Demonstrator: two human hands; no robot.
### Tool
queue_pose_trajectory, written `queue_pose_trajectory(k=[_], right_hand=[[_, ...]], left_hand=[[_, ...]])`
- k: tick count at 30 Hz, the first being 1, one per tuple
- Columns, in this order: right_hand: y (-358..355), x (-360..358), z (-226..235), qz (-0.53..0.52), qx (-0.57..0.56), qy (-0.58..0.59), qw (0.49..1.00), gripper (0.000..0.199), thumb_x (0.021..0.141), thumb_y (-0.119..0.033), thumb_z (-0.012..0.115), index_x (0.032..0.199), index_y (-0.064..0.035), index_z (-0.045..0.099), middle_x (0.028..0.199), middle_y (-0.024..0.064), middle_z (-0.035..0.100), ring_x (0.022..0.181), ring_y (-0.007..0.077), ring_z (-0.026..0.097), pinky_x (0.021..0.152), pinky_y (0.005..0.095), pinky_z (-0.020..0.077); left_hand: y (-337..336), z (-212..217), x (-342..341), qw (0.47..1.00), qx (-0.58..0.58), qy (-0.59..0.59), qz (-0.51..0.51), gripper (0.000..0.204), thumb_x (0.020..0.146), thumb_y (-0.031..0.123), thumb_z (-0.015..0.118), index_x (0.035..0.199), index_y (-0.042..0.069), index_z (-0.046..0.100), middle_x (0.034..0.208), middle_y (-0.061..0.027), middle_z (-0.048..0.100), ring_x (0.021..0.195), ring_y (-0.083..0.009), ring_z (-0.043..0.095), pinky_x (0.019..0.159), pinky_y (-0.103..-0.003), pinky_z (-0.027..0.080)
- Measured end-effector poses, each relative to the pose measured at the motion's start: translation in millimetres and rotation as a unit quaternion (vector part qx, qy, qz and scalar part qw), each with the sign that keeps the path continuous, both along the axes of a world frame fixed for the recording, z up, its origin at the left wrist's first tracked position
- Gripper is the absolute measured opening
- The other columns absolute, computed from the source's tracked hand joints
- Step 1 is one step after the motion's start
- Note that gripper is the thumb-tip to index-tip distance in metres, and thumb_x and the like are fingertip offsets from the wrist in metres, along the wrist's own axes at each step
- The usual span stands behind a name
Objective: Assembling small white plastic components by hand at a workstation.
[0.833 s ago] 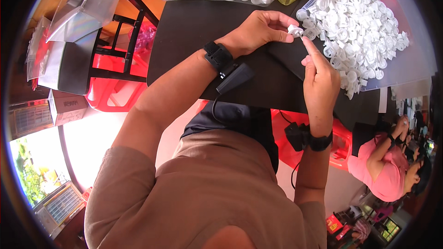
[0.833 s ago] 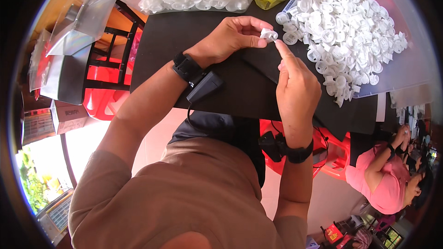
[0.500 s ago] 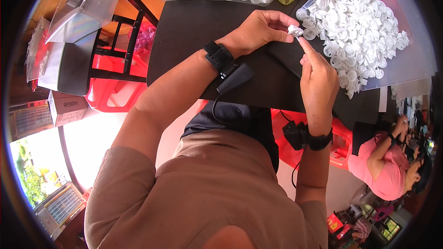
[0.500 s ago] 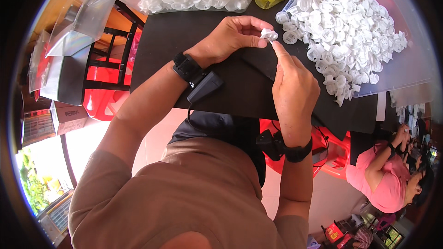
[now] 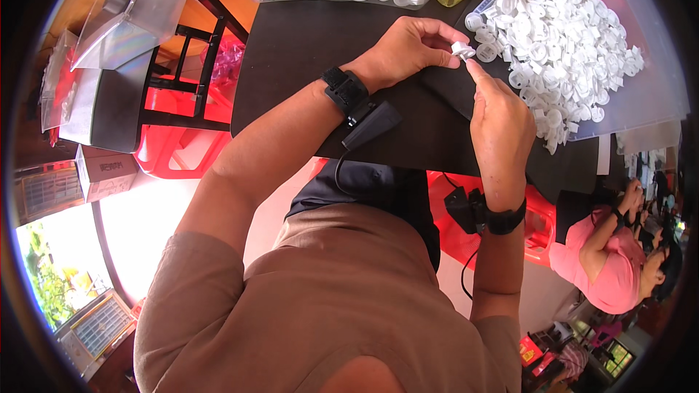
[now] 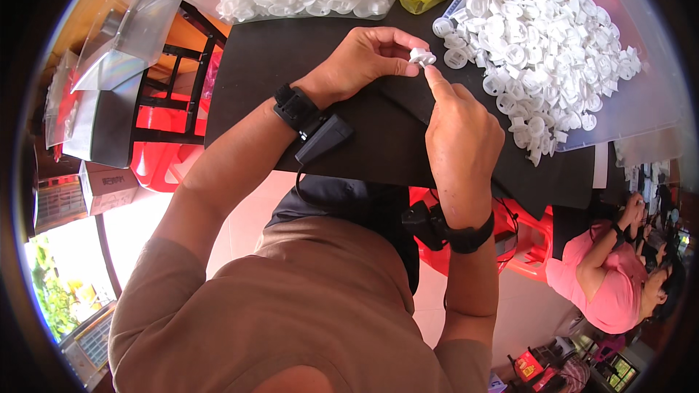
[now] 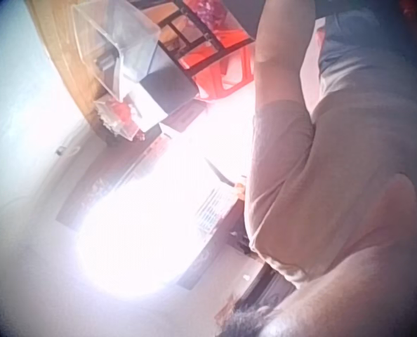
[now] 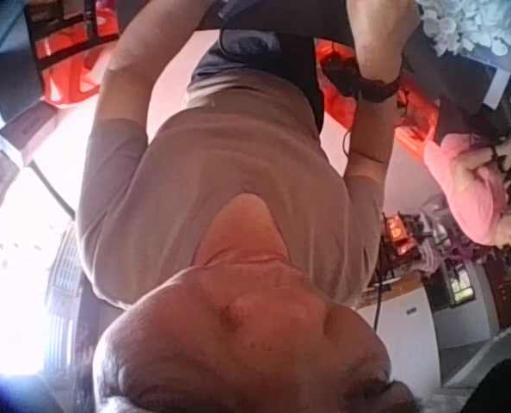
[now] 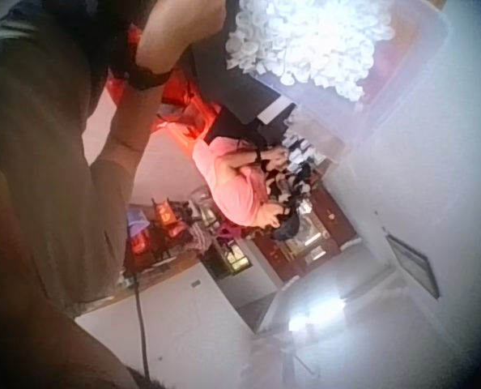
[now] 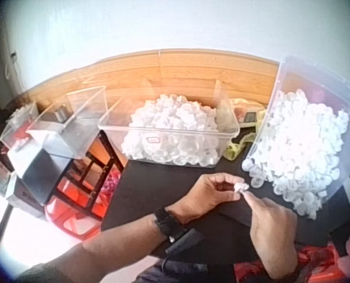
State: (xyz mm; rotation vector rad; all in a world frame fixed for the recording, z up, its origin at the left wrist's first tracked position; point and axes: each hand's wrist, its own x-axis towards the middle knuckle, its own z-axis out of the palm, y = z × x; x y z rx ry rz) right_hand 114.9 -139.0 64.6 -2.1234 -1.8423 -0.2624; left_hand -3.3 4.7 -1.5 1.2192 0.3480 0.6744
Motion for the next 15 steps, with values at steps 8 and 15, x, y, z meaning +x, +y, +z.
queue_pose_trajectory(k=[8,15], right_hand=[[3.1,-3.1,11.5,0.019,-0.056,-0.106,0.993,0.032,0.085,-0.005,0.054,0.112,-0.0126,0.067,0.079,0.0071,0.064,0.067,0.0291,0.066,0.059,0.0403,0.0526],[12.5,-2.0,18.4,0.032,-0.092,-0.143,0.985,0.029,0.086,-0.007,0.053,0.112,-0.0120,0.066,0.079,0.0079,0.065,0.070,0.0294,0.067,0.060,0.0399,0.0533]], left_hand=[[-0.2,-2.7,1.2,0.991,0.096,0.090,0.007,0.029,0.083,-0.005,0.068,0.111,0.001,0.068,0.102,-0.0064,0.070,0.093,-0.0109,0.065,0.084,-0.024,0.054],[2.2,-5.0,2.2,0.989,0.112,0.100,0.006,0.029,0.082,-0.006,0.068,0.110,0.001,0.068,0.103,-0.0071,0.069,0.092,-0.0117,0.065,0.085,-0.025,0.054]])
